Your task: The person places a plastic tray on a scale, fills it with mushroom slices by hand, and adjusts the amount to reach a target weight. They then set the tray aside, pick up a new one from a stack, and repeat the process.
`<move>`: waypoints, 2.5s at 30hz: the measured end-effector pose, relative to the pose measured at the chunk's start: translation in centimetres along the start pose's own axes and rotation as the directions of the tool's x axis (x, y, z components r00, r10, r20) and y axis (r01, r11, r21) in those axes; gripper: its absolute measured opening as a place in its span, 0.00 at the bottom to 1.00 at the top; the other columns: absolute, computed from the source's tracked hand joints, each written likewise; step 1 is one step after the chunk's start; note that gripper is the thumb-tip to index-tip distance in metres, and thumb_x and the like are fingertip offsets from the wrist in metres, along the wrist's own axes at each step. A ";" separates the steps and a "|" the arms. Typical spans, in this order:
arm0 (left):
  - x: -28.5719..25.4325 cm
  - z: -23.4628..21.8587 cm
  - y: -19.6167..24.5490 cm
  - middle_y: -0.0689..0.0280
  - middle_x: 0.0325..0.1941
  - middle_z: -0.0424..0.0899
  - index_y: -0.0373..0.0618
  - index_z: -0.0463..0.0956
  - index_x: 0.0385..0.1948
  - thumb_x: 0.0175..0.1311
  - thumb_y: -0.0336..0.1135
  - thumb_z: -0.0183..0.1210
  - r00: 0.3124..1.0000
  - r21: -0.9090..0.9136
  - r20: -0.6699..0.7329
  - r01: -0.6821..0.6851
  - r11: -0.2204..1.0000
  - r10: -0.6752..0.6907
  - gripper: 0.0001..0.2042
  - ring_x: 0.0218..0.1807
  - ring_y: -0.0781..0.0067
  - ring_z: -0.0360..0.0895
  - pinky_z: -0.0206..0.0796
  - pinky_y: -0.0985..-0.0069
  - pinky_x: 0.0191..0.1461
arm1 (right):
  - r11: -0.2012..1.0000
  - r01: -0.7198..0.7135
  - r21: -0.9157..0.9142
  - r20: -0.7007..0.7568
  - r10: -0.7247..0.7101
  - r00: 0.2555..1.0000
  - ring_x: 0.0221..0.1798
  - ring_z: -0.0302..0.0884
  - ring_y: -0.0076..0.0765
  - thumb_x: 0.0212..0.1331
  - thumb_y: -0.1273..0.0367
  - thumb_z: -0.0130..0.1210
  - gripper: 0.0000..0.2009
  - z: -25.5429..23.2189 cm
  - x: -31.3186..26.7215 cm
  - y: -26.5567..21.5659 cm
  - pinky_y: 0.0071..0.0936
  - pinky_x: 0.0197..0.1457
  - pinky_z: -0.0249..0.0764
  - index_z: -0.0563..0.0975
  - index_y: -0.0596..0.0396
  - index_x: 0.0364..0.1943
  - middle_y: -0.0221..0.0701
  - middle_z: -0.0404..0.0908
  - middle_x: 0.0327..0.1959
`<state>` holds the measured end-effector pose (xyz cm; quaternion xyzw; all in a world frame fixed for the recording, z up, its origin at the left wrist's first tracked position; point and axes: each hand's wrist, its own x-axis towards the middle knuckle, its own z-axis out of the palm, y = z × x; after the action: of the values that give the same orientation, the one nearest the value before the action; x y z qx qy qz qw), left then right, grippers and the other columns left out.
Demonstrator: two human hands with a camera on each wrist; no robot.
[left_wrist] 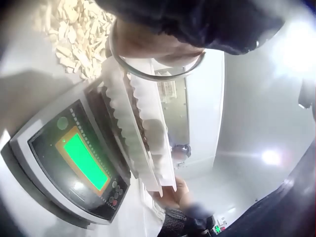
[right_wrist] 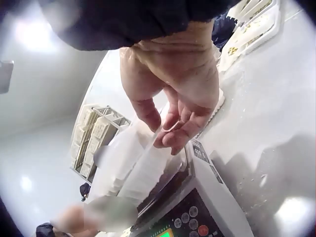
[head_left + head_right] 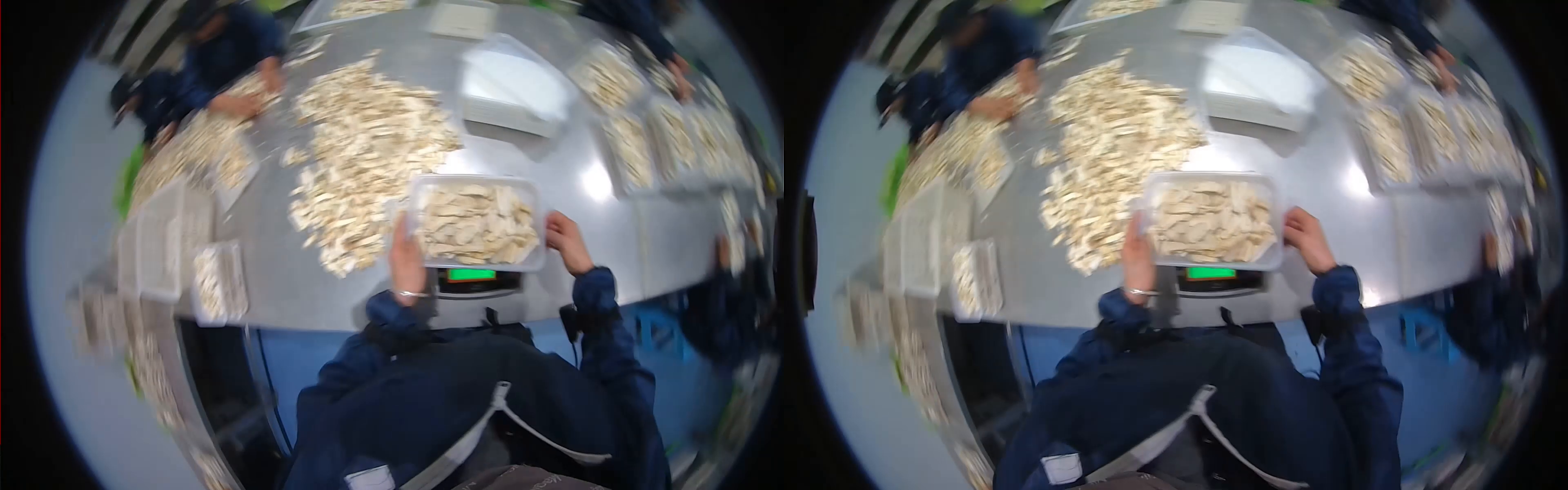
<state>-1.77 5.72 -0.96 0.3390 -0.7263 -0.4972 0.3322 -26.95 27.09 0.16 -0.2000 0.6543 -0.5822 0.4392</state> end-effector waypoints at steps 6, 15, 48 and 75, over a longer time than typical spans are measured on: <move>1.9 1.8 7.0 0.54 0.66 0.65 0.35 0.55 0.65 0.72 0.36 0.42 0.987 -0.369 0.144 0.125 0.921 -0.077 0.23 0.66 0.64 0.63 0.55 0.70 0.66 | 0.971 0.139 0.194 -0.168 -0.106 0.980 0.28 0.73 0.16 0.57 0.75 0.52 0.04 -3.5 -5.0 -1.0 0.15 0.31 0.67 0.73 0.55 0.36 0.24 0.77 0.28; 0.5 6.7 9.9 0.52 0.64 0.67 0.35 0.56 0.65 0.73 0.45 0.40 0.966 -0.216 0.243 0.139 0.967 -0.084 0.26 0.66 0.59 0.63 0.54 0.61 0.67 | 0.855 0.442 0.272 -0.689 -0.148 0.709 0.23 0.74 0.24 0.53 0.77 0.53 0.04 -17.1 -3.3 1.7 0.19 0.30 0.71 0.72 0.59 0.33 0.30 0.77 0.24; -5.1 6.0 12.0 0.57 0.48 0.79 0.36 0.67 0.56 0.73 0.40 0.42 0.962 -0.123 -0.051 0.260 0.958 -0.268 0.19 0.52 0.69 0.74 0.65 0.72 0.56 | -0.064 0.380 -0.923 0.294 -0.755 0.586 0.60 0.64 0.48 0.44 0.77 0.51 0.18 -8.1 19.0 -8.9 0.45 0.60 0.59 0.76 0.53 0.45 0.40 0.72 0.54; -5.4 2.1 7.0 0.56 0.64 0.65 0.44 0.74 0.49 0.51 0.37 0.62 0.965 0.571 0.236 -0.236 0.786 0.118 0.21 0.69 0.46 0.54 0.42 0.44 0.67 | -0.116 0.349 -0.930 0.360 -0.475 0.803 0.39 0.76 0.50 0.46 0.72 0.51 0.08 -1.0 22.4 -10.9 0.42 0.45 0.73 0.77 0.60 0.30 0.43 0.79 0.32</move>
<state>-1.61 13.12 4.31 0.3075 -0.9018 -0.2409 0.1847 -42.42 7.74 2.70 -0.6071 0.7878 -0.0874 -0.0558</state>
